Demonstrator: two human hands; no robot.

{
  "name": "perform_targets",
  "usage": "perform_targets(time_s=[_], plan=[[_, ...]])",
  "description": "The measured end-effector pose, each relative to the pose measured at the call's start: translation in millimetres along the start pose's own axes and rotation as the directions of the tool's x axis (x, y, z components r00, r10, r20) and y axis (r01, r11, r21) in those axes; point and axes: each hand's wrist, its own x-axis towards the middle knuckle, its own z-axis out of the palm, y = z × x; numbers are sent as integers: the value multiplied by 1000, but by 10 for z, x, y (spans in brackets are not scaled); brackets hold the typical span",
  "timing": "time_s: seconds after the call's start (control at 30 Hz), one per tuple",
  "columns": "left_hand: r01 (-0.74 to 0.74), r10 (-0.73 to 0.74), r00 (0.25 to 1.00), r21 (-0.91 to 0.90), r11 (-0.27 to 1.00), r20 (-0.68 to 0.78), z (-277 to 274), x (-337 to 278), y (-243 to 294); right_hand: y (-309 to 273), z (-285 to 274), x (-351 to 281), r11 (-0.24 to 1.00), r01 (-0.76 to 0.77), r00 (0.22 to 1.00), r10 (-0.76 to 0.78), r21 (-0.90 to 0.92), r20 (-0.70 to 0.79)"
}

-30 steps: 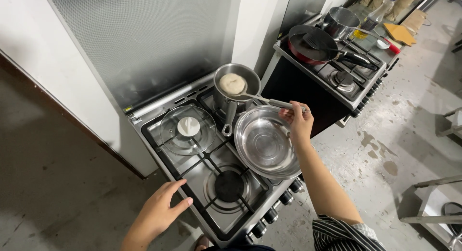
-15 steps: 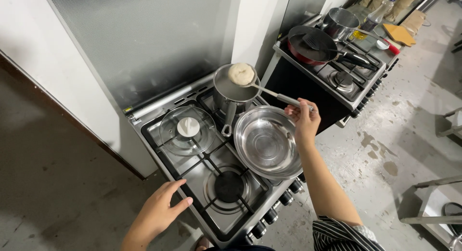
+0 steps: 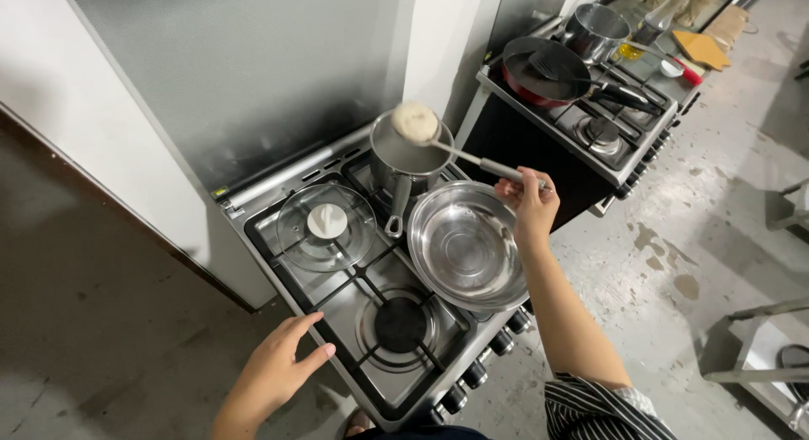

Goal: Boiling bagel dough pieces in a pot on a gas stove and placing them on a tray.

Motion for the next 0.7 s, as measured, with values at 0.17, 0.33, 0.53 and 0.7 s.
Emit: perform_targets(time_s=[0.17, 0.33, 0.53, 0.7], plan=[[-172, 171, 984, -29, 985, -47, 103, 86, -210, 102, -11, 24, 1000, 2, 1000, -2, -5, 27], [-9, 9, 999, 3, 1000, -37, 36, 3, -60, -11, -11, 42, 1000, 30, 999, -30, -5, -13], [-150, 149, 988, -6, 989, -38, 144, 128, -297, -175, 68, -54, 993, 55, 998, -54, -100, 16], [-23, 23, 1000, 8, 1000, -11, 90, 72, -120, -136, 56, -44, 989, 96, 995, -91, -115, 44]])
